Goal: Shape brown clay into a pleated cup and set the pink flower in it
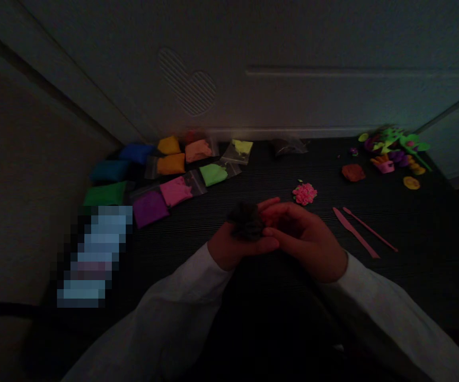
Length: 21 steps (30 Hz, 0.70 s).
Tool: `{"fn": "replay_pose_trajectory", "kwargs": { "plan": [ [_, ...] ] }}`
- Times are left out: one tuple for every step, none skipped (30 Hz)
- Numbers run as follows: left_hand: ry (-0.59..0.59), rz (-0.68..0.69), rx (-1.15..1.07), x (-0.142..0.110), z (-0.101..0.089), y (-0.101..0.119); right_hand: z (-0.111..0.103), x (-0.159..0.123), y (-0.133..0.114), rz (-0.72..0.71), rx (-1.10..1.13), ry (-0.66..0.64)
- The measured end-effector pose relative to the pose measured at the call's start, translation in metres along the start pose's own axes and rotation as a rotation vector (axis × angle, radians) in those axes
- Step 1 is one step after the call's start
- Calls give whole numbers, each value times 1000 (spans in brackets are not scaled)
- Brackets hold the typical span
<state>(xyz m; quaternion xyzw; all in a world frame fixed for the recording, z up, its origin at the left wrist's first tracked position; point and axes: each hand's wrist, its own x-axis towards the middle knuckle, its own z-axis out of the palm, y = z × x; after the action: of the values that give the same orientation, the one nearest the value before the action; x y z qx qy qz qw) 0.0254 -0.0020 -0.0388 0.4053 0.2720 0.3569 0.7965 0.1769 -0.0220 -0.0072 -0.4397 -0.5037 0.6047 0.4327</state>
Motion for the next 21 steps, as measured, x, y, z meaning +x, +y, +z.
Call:
{"fn": "replay_pose_trajectory", "kwargs": {
  "plan": [
    [17, 14, 17, 0, 0, 0, 0, 0, 0, -1, 5, 6],
    [44, 36, 27, 0, 0, 0, 0, 0, 0, -6, 13, 24],
    [82, 71, 33, 0, -1, 0, 0, 0, 0, -15, 22, 56],
    [126, 113, 37, 1, -1, 1, -1, 1, 1, -23, 27, 99],
    [169, 157, 38, 1, -1, 2, -2, 1, 1, -23, 22, 140],
    [212, 195, 36, 2, -1, 3, -3, 2, 1, -18, 6, 168],
    [253, 224, 29, 3, -1, 4, -4, 2, 1, -11, -13, 184],
    [285, 241, 22, 4, 0, 5, -5, 2, 1, -7, -32, 190],
    [307, 249, 20, 4, -1, 5, -5, 2, 1, -6, -49, 186],
    [320, 250, 28, 4, -1, 6, -6, 2, 1, -9, -62, 178],
    [325, 248, 49, 4, -1, 6, -6, 2, 1, -15, -71, 172],
    [323, 247, 84, 4, -1, 6, -6, 2, 1, -20, -75, 165],
    [315, 249, 128, 3, -2, 6, -6, 2, 1, -22, -76, 159],
    [309, 254, 173, 3, -2, 6, -6, 2, 1, -24, -79, 157],
    [304, 261, 215, 2, -3, 5, -6, 2, 1, -26, -81, 152],
    [300, 266, 252, 1, -3, 5, -6, 2, 1, -26, -88, 153],
    [296, 267, 286, 1, -4, 5, -6, 2, 1, -25, -97, 152],
    [300, 265, 310, 0, -3, 6, -6, 2, 0, -23, -105, 154],
    [307, 261, 326, 0, -2, 7, -6, 2, 0, -22, -111, 156],
    [314, 257, 337, 0, -1, 8, -6, 2, 0, -22, -117, 155],
    [320, 252, 348, 0, 0, 9, -6, 2, 0, -24, -120, 154]
  ]
}}
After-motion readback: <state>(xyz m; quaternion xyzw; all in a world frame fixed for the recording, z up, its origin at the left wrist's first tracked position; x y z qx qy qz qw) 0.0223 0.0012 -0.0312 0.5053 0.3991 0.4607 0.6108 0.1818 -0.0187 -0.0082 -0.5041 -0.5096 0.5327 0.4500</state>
